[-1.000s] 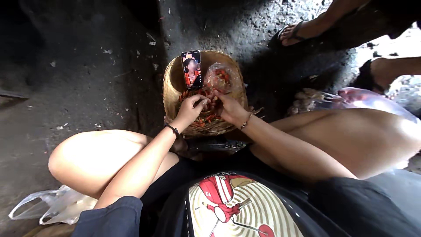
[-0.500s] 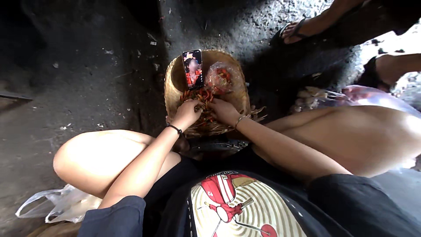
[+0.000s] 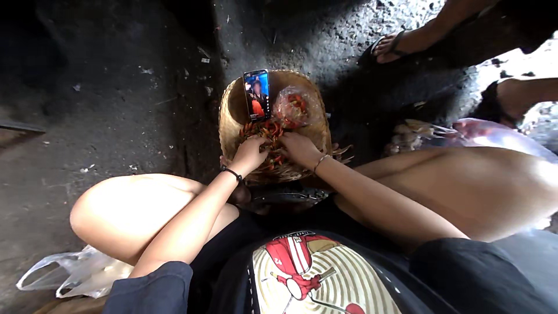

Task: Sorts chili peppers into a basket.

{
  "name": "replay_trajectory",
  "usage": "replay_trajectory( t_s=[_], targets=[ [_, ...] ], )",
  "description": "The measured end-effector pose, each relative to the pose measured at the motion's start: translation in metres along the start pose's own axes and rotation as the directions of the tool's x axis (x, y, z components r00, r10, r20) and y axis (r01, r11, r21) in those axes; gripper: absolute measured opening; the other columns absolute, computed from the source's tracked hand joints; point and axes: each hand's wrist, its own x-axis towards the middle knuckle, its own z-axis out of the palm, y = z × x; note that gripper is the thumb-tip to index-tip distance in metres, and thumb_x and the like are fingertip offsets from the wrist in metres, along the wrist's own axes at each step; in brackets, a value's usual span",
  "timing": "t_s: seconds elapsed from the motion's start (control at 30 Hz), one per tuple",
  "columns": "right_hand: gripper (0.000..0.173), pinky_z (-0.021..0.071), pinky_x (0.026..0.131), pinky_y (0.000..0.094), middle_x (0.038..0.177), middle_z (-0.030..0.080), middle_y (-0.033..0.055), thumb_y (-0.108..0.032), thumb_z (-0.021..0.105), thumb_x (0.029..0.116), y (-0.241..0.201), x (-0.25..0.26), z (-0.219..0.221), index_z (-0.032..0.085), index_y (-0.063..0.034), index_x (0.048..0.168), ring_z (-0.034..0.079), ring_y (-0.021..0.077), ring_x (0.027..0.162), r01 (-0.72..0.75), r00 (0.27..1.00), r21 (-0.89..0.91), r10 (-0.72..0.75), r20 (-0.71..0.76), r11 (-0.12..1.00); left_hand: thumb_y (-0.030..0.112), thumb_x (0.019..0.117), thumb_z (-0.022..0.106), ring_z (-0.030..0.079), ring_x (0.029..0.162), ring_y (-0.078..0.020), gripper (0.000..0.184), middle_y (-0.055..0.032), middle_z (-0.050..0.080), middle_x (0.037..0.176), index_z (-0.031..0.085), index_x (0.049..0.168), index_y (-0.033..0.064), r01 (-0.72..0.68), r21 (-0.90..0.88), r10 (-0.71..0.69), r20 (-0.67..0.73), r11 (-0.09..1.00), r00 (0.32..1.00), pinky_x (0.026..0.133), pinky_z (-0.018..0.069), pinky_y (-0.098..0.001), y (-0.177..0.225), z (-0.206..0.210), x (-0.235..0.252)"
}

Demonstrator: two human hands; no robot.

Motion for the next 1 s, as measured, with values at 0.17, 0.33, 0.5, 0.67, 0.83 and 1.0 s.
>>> replay_trajectory(
  t_s=[0.17, 0.33, 0.5, 0.67, 0.83, 1.0],
  targets=[
    [0.032, 0.0498, 0.103, 0.0559, 0.130, 0.062, 0.0235, -0.021, 0.058, 0.1050, 0.016, 0.005, 0.027, 0.066, -0.0036, 0.131, 0.059, 0.0404, 0.125, 0.103, 0.995, 0.034, -0.103, 0.011, 0.994, 0.018, 0.1058, 0.058, 0.058, 0.131, -0.0325, 0.027, -0.0178, 0.063, 0.136, 0.069, 0.128, 0.0084, -0.020, -0.020, 0.020, 0.013, 1.000, 1.000, 0.112, 0.0445, -0.0522, 0.002, 0.000, 0.000],
    [0.026, 0.0523, 0.100, 0.0544, 0.128, 0.064, 0.0200, -0.022, 0.060, 0.1032, 0.004, 0.001, 0.009, 0.073, -0.0021, 0.116, 0.061, 0.0367, 0.122, 0.058, 0.998, -0.041, -0.059, -0.018, 0.997, 0.016, 0.1050, 0.058, 0.057, 0.132, -0.0345, 0.029, -0.0197, 0.062, 0.138, 0.068, 0.130, 0.0050, -0.042, -0.022, 0.042, 0.005, 0.999, 0.999, 0.113, 0.0429, -0.0524, -0.001, 0.002, -0.001],
    [0.030, 0.0499, 0.102, 0.0533, 0.128, 0.062, 0.0217, -0.022, 0.055, 0.1062, -0.005, -0.011, -0.025, 0.072, -0.0005, 0.117, 0.060, 0.0370, 0.122, 0.038, 0.999, -0.038, -0.037, 0.027, 0.999, 0.006, 0.1005, 0.060, 0.055, 0.134, -0.0373, 0.037, -0.0220, 0.059, 0.141, 0.063, 0.137, 0.0030, -0.015, -0.043, 0.015, 0.014, 0.999, 1.000, 0.114, 0.0414, -0.0548, 0.004, -0.002, -0.001],
    [0.030, 0.0494, 0.102, 0.0551, 0.121, 0.066, 0.0206, -0.023, 0.056, 0.1057, -0.004, -0.019, -0.035, 0.071, -0.0012, 0.119, 0.063, 0.0357, 0.117, 0.092, 0.994, 0.216, -0.075, -0.086, 0.972, 0.015, 0.1093, 0.049, 0.061, 0.129, -0.0308, 0.035, -0.0190, 0.065, 0.136, 0.060, 0.140, 0.0029, -0.056, -0.199, 0.059, 0.010, 0.978, 0.998, 0.113, 0.0441, -0.0510, 0.005, -0.002, 0.001],
    [0.027, 0.0516, 0.099, 0.0495, 0.116, 0.070, 0.0171, -0.021, 0.055, 0.1066, -0.004, -0.021, -0.034, 0.071, -0.0011, 0.116, 0.067, 0.0286, 0.110, 0.123, 0.980, 0.395, -0.047, -0.196, 0.910, 0.025, 0.1078, 0.056, 0.067, 0.118, -0.0283, 0.033, -0.0172, 0.071, 0.123, 0.069, 0.128, 0.0025, -0.001, -0.271, 0.020, 0.067, 0.963, 0.998, 0.107, 0.0480, -0.0508, 0.004, -0.004, 0.004],
    [0.028, 0.0515, 0.098, 0.0494, 0.115, 0.069, 0.0191, -0.021, 0.051, 0.1087, -0.007, -0.022, -0.037, 0.068, 0.0004, 0.118, 0.066, 0.0292, 0.108, 0.116, 0.970, 0.458, -0.001, -0.244, 0.881, 0.024, 0.1093, 0.053, 0.066, 0.118, -0.0271, 0.034, -0.0180, 0.071, 0.123, 0.067, 0.129, -0.0005, 0.002, -0.323, 0.046, 0.141, 0.947, 0.989, 0.109, 0.0463, -0.0482, 0.007, -0.007, 0.004]
  ],
)
